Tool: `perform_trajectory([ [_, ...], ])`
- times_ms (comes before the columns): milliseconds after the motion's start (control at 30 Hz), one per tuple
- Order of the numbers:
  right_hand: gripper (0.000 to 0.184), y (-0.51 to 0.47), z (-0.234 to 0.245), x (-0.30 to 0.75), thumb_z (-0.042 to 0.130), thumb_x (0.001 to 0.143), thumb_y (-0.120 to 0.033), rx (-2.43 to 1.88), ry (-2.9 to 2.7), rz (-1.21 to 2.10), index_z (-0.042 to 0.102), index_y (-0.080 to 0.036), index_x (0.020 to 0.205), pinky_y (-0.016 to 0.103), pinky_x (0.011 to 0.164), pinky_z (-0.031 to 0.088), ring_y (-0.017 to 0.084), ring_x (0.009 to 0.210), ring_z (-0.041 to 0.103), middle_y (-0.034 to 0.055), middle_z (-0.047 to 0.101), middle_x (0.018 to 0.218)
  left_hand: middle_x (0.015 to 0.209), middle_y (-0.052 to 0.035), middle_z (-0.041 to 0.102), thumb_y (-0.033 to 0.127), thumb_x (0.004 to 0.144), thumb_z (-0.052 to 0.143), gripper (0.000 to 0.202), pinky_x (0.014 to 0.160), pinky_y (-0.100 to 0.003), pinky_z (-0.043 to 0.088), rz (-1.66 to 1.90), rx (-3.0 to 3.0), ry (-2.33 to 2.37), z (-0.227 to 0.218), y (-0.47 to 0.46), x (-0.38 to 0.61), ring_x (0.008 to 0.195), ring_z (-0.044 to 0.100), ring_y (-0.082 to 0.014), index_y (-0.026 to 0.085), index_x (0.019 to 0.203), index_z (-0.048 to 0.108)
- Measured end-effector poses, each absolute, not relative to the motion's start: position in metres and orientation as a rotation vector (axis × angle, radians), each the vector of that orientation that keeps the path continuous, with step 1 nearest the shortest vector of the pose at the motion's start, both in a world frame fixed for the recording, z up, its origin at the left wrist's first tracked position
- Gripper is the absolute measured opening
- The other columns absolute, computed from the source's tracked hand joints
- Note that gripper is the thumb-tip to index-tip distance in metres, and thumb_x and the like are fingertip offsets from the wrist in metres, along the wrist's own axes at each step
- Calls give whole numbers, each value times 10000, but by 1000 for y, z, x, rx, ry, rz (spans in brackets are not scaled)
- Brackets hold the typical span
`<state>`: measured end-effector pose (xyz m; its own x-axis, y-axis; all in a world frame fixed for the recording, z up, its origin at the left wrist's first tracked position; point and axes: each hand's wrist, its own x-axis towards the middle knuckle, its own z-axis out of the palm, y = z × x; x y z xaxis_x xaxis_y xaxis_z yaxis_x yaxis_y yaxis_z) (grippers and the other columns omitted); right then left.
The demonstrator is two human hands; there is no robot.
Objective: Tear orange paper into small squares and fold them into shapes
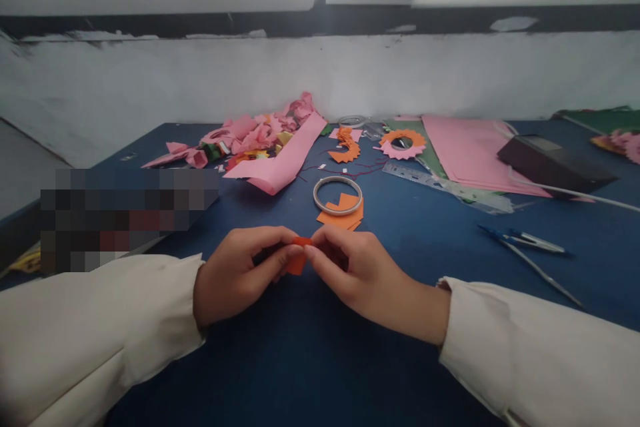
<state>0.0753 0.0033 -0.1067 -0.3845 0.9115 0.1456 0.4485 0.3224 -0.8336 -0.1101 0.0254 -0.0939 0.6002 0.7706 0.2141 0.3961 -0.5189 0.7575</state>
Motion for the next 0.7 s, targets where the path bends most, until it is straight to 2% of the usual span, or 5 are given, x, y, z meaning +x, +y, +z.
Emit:
perform_trajectory([
  [167,277,2,-103,76,411,905,-341,-1205,-2082,929,534,-165,731,206,466,304,68,506,386,-33,474,591,604,23,575,166,881,444,212,533,-169,378,721,2151,882,-95,26,-110,520,491,-56,127,739,597],
  [300,252,2,-102,76,417,903,-306,-1173,-2086,959,520,-172,716,198,463,296,63,500,365,-48,431,578,562,36,536,185,879,455,212,507,-174,356,689,2172,898,-94,26,-110,494,461,-55,128,725,590],
  [533,245,1,-102,78,409,910,-313,-1155,-2109,971,533,-174,751,200,484,311,68,526,391,-36,470,617,578,41,547,194,880,468,204,511,-169,343,684,2157,891,-93,26,-110,501,455,-48,136,724,586],
  [700,312,1,-100,80,346,941,-363,-1124,-2083,1081,524,-177,765,196,500,346,72,536,434,-23,506,637,553,45,515,228,888,457,235,496,-179,325,682,2133,896,-93,24,-110,485,427,-52,140,706,575],
])
